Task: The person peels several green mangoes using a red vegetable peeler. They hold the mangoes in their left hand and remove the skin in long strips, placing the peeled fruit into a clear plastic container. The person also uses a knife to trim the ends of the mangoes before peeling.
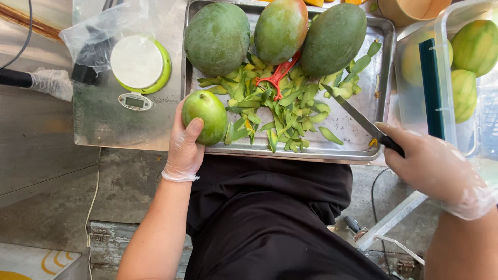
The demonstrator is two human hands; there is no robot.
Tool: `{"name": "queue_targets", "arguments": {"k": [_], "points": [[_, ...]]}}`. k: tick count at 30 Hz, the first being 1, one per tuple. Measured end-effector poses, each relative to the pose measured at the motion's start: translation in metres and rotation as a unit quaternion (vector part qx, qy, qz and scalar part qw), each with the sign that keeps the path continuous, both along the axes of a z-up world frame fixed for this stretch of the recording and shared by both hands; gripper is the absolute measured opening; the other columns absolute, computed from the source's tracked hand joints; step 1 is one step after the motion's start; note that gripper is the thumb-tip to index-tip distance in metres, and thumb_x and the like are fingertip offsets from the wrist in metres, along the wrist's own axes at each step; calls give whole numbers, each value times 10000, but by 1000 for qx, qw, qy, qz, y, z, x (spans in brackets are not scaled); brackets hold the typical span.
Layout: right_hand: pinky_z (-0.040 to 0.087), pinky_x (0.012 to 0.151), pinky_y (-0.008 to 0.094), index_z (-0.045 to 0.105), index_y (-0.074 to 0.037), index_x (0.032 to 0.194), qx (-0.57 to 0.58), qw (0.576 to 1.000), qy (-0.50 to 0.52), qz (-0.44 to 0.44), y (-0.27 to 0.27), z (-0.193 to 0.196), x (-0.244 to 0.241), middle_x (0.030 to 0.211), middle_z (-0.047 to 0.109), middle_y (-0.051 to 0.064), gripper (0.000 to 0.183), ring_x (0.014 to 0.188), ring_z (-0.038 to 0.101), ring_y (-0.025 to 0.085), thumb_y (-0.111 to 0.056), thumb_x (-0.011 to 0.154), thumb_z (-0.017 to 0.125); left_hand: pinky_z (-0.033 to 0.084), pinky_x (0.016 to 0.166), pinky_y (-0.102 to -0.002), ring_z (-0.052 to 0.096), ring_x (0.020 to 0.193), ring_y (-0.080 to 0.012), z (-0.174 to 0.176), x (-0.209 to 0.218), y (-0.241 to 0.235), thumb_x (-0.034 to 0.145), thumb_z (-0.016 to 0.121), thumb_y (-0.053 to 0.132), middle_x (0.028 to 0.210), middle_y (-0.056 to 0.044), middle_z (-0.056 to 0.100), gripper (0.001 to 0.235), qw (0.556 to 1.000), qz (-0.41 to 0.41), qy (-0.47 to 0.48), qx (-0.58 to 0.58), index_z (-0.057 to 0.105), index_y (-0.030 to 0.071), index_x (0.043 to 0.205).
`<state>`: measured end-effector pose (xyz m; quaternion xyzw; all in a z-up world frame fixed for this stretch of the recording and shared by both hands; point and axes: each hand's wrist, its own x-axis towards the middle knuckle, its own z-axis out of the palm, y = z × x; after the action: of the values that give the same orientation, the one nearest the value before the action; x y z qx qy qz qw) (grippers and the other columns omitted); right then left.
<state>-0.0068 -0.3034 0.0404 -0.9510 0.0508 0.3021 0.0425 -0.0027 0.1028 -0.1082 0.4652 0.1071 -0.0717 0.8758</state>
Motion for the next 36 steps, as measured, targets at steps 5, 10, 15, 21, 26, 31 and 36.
{"name": "queue_targets", "arguments": {"k": [5,10,15,21,26,31,36], "points": [[572,815,376,435,-211,1644,233,959,-56,-149,47,-21,-19,1015,717,148,711,864,748,289,-155,973,665,445,1157,-376,563,1298,-227,3,4,-11,833,858,347,1394,-109,573,884,997,-60,-3,53,408,17,1519],[524,849,449,431,-155,1549,321,936,-108,93,111,-48,-15,1143,701,183,641,1010,670,378,-213,939,619,432,1148,-352,540,1307,-203,4,3,-28,820,858,283,1400,-103,558,901,991,-87,4,101,377,25,1536],[523,815,459,407,-157,1554,349,926,-65,125,124,-58,-5,1080,713,164,632,982,672,381,-255,961,604,416,1179,-329,535,1353,-195,11,-5,-24,823,849,254,1445,-92,566,887,980,-97,-46,168,403,33,1556],[529,749,470,423,-153,1510,334,935,-47,109,127,-76,-9,975,714,173,777,895,681,386,-373,835,739,482,1095,-379,596,1284,-310,14,7,-24,777,897,268,1369,-148,584,863,839,-51,-131,525,448,61,1484],[532,662,486,583,-145,1393,253,947,-143,135,134,-91,-5,853,697,135,482,768,683,360,-253,931,667,460,1096,-450,568,1251,-366,20,12,-34,776,902,265,1337,-165,589,855,758,-16,-160,633,461,62,1479],[525,596,494,655,-80,1138,237,928,-242,154,140,-96,-4,828,681,145,203,675,669,365,-176,963,626,421,1122,-471,503,1283,-395,24,11,-41,772,865,260,1385,-198,529,992,762,-18,-128,634,330,-31,1555],[516,558,512,630,-80,973,234,935,-206,170,142,-90,9,744,672,135,129,586,650,380,-207,971,613,431,1073,-478,505,1237,-408,23,12,-42,708,930,348,1346,-213,518,1002,737,-27,-111,666,396,4,1484]]}}
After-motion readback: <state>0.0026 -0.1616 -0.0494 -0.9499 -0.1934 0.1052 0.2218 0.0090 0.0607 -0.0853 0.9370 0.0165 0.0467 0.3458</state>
